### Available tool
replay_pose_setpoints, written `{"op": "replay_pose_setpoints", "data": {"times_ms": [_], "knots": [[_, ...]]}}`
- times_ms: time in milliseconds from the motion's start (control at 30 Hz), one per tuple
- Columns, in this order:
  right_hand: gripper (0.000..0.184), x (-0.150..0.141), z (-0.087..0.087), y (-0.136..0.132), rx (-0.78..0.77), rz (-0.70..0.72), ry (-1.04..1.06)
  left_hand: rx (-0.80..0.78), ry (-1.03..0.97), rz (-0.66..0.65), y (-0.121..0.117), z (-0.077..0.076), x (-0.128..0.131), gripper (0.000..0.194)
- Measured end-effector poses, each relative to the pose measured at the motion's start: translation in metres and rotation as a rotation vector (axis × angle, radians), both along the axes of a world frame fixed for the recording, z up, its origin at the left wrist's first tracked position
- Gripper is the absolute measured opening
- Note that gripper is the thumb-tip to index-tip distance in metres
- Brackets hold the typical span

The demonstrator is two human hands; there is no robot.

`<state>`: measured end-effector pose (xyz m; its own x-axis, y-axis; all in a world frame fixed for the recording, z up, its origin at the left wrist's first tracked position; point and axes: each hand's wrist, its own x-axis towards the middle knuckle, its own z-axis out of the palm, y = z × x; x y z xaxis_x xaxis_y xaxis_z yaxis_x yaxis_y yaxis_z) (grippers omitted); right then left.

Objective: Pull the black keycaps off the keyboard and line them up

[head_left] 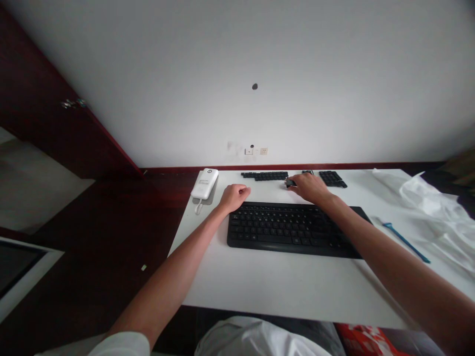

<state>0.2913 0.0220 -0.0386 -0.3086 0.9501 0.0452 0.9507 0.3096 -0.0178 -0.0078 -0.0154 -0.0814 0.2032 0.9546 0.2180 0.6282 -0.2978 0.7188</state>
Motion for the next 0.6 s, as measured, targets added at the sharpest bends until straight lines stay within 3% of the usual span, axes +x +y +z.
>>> {"op": "replay_pose_setpoints", "data": {"times_ms": [200, 367, 600], "knots": [[0.025, 0.020, 0.021, -0.035, 0.045, 0.089, 0.244, 0.012, -0.005, -0.003, 0.001, -0.002, 0.000, 0.045], [0.021, 0.038, 0.042, -0.076, -0.093, 0.112, 0.241, 0.017, 0.011, -0.004, 0.002, -0.002, 0.000, 0.045], [0.021, 0.043, 0.039, -0.105, -0.223, 0.153, 0.164, 0.021, 0.026, 0.009, 0.002, -0.001, 0.000, 0.044]]}}
